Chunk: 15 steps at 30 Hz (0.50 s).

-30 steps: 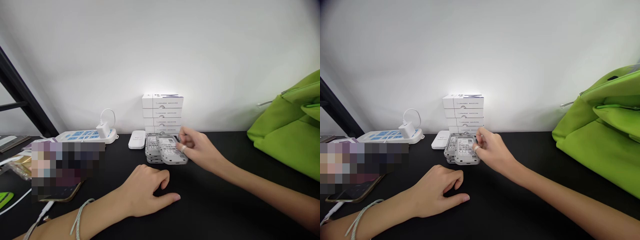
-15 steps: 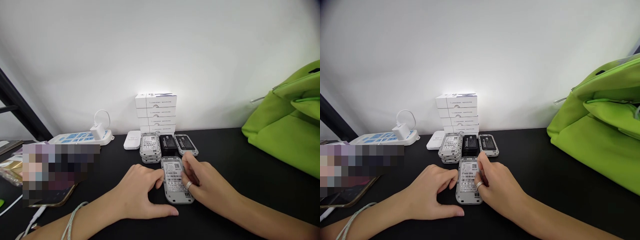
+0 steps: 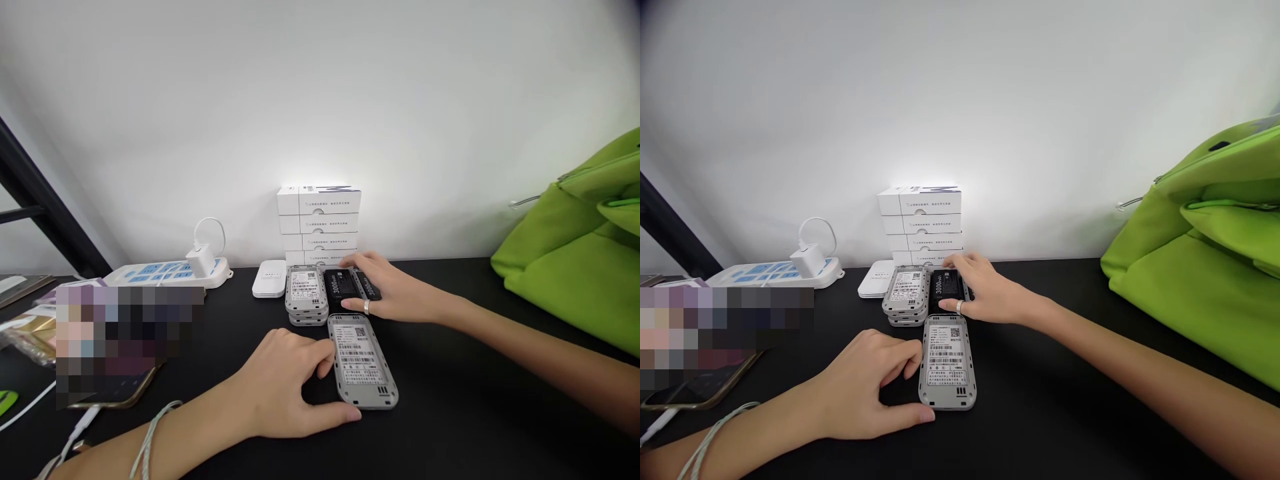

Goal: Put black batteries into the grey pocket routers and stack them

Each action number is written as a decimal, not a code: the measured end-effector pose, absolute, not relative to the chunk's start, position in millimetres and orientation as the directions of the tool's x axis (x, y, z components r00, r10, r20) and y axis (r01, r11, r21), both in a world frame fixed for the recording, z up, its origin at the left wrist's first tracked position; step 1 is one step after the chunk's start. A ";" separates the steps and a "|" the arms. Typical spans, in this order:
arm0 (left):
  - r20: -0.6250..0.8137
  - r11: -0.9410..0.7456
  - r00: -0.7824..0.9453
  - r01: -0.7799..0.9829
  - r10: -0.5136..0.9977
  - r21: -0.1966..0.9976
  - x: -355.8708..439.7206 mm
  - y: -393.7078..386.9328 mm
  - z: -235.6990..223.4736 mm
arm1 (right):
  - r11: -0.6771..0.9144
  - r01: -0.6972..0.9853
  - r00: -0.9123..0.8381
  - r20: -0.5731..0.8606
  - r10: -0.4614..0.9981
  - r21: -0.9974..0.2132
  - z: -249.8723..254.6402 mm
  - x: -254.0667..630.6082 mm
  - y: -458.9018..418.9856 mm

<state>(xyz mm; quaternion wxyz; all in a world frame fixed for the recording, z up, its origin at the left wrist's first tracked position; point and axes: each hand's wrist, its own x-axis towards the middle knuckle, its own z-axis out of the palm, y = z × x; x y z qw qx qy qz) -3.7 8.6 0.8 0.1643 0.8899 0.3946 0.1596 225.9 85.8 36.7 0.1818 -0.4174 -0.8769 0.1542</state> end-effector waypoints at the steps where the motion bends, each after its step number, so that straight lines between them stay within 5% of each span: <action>1: 0.161 -0.642 0.644 0.640 0.748 0.423 -4.1 8.8 0.2 | 0.596 0.682 -0.584 0.174 0.793 -0.424 37.8 224.4 89.4; 8: 0.173 -0.646 0.644 0.634 0.745 0.425 -5.0 9.6 -1.9 | 0.607 0.696 -0.605 0.143 0.784 -0.383 34.6 222.2 99.3; 15: 0.183 -0.651 0.646 0.625 0.741 0.431 -4.2 10.5 -1.5 | 0.542 0.650 -0.545 0.170 0.821 -0.533 33.1 227.7 95.2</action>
